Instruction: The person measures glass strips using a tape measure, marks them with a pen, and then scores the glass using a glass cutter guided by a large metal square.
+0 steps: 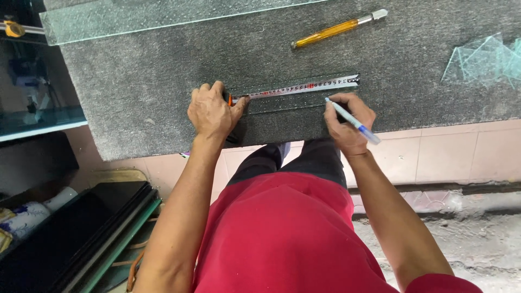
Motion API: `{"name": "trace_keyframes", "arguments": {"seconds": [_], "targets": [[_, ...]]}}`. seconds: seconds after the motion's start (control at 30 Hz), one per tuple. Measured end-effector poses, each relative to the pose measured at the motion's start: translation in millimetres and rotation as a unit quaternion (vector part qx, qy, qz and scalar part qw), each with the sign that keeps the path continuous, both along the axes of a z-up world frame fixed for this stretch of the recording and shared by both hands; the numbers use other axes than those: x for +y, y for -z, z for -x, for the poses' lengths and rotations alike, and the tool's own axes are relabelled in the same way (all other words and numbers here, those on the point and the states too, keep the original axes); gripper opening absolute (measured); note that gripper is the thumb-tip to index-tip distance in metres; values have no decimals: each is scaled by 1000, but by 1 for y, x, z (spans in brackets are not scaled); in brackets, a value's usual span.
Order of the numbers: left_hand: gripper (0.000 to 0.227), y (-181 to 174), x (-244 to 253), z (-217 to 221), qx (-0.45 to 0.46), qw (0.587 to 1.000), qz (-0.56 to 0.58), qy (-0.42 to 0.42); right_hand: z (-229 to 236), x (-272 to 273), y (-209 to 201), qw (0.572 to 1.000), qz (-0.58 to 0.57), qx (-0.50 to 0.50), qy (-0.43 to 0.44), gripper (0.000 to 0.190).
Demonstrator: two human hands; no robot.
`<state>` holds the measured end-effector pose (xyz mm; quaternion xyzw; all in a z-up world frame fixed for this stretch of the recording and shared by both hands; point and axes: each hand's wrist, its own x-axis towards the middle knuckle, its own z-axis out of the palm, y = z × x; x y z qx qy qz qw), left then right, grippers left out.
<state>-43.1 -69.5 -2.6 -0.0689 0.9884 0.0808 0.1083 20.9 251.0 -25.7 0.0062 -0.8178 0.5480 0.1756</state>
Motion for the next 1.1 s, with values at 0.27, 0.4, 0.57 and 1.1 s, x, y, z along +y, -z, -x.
{"name": "trace_keyframes", "arguments": {"seconds": [0.27,0.4,0.57,1.1], "targets": [[55,5,-2,1,10,1000,0,7,3,-48,1,999,23,14,-31,11],[56,6,-2,2,7,1000,4,11,6,-50,7,999,-2,33,-20,9],[57,6,-1,0,8,1000,1,12,6,-50,9,999,-3,39,-22,8],[56,5,-1,0,8,1000,-10,10,8,-51,7,999,-9,29,-25,7]]}}
